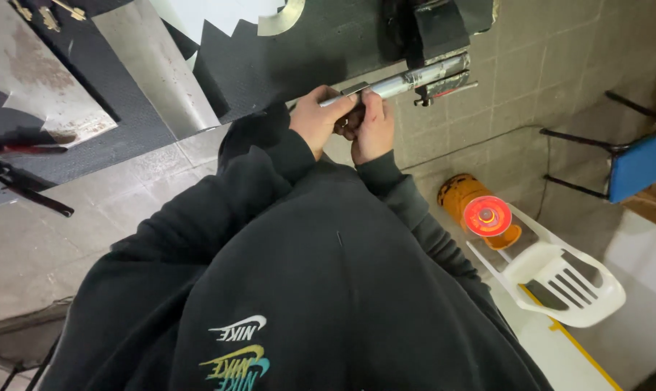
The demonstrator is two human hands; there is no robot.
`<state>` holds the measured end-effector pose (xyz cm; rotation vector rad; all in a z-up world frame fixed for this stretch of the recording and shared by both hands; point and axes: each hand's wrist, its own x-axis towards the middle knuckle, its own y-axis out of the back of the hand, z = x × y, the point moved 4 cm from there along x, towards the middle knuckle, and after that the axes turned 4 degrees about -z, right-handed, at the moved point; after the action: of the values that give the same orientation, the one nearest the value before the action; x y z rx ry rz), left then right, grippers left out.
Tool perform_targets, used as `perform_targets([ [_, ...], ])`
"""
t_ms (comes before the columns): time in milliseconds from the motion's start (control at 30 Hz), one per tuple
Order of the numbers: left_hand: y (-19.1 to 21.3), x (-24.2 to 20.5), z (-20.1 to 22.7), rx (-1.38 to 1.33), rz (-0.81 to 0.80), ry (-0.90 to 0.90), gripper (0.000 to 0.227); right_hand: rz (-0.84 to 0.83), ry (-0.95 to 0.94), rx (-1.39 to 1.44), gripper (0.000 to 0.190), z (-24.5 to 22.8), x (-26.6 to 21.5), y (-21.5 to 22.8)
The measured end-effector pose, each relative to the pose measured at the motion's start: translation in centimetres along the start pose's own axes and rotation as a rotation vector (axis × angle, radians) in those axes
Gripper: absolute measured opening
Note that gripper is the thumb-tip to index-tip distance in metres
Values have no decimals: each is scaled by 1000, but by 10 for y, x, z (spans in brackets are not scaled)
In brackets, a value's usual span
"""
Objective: The person measures a metal tube with a digital caliper, then secures the tube in a bench vise. They wrap a small metal sheet around the tube, insert it into the vise, and manipulate it with their hands. Finally, they remove the tube and insert a smaller metal piece into it.
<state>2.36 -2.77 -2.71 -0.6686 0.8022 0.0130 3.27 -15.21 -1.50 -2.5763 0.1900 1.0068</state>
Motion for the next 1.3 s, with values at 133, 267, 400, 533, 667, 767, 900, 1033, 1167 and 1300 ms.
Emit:
perform_targets([
  [133,7,4,-6,69,82,-42,29,78,-23,-31,31,8,1,5],
  [267,13,14,-17,61,12,-15,32,30,16,-39,32,6,8,14],
  [400,11,7,0,28,-70,70,44,-43,-44,78,30,13,17,22],
  [533,16,-1,11,25,-213,96,51,-163,-133,216,30,10,7,19],
  [667,11,-6,23,94,-252,52,49,-240,-90,237,34,7,9,13],
  [767,10,-1,24,161,-196,34,47,-202,-71,190,31,15,14,18],
  [900,10,6,15,182,-98,27,43,-77,16,-2,21,8,10,12],
  [1033,3,-1,11,202,-19,23,39,-78,12,-10,22,15,9,17],
  [1167,-1,-3,16,168,30,11,33,-63,0,-9,22,8,5,7],
  [1300,4,-1,6,164,26,-41,29,5,-18,26,22,15,3,10],
])
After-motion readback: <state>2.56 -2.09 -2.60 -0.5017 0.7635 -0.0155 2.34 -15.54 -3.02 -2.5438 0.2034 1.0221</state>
